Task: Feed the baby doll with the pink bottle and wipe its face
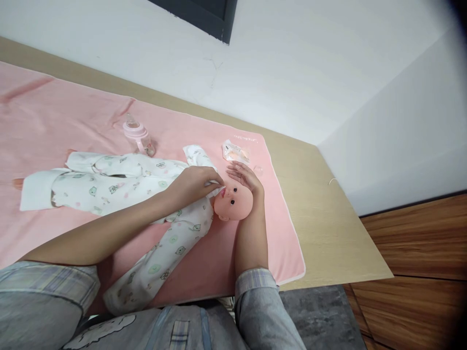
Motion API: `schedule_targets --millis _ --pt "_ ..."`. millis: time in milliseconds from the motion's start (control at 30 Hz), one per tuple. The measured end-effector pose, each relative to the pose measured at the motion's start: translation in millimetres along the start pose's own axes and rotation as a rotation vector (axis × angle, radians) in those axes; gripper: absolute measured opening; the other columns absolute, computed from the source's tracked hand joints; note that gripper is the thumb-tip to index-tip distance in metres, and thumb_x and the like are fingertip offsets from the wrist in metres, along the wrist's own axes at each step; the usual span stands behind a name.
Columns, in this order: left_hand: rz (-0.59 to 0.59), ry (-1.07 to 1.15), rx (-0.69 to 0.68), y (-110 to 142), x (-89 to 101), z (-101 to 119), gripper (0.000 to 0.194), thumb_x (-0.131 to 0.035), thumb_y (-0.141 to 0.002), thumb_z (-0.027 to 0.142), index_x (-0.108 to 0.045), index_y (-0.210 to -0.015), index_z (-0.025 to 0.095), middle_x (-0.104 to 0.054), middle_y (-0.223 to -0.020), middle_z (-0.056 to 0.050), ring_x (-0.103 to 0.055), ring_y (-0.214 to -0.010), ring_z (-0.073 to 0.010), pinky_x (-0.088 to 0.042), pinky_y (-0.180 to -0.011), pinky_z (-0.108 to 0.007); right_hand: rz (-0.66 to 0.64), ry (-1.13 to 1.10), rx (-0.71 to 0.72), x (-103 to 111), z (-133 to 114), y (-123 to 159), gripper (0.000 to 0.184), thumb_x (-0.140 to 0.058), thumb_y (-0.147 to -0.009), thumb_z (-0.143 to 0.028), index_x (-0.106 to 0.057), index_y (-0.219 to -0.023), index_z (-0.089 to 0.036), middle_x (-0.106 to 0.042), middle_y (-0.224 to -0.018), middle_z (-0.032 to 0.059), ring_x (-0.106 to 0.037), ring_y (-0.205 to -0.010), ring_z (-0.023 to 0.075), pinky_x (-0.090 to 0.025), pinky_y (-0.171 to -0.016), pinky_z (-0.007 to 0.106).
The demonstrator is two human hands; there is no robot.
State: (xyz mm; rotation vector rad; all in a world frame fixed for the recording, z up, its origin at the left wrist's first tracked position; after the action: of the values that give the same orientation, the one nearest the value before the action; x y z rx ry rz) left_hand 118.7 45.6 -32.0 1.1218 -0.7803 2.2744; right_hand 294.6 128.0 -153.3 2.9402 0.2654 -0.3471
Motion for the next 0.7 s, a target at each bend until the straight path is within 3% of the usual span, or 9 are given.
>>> schedule_targets --millis 367,700 --pt "0.053 0.122 -0.034 3 6.1 9 0.020 -0.052 -0.089 0.018 -0.072 -0.090 0.017 -0.072 -0.095 -0.003 -0.064 -0.083 -0.0193 -0.046 -0.078 -0.030 -0.002 0.001 -0.002 -1 -2 1 0.035 -0.070 -0.082 -0.036 -0.058 -0.112 -0.023 -0.069 -0.118 0.0056 -0.066 -0.110 0.0189 -0.046 -0.111 0.039" --pt "0.083 0.063 -0.127 3 -0.9 13 0.029 -0.041 -0.089 0.020 -0.069 -0.087 0.017 -0.070 -0.093 -0.005 -0.065 -0.086 -0.0189 -0.047 -0.075 -0.028 -0.009 -0.015 0.011 0 0 -1 0.033 -0.069 -0.082 -0.034 -0.058 -0.112 -0.022 -0.069 -0.117 0.0060 -0.067 -0.108 0.0189 -0.047 -0.110 0.040"
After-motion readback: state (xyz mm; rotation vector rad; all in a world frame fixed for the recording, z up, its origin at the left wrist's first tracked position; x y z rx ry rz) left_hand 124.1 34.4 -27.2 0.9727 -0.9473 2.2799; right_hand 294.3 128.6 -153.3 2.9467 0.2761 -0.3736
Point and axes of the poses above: each hand's wrist, its own y-axis away from the middle knuckle, its own x-axis out of the back of the hand, z = x × y, the point moved 8 cm from there along -y, towards the middle knuckle
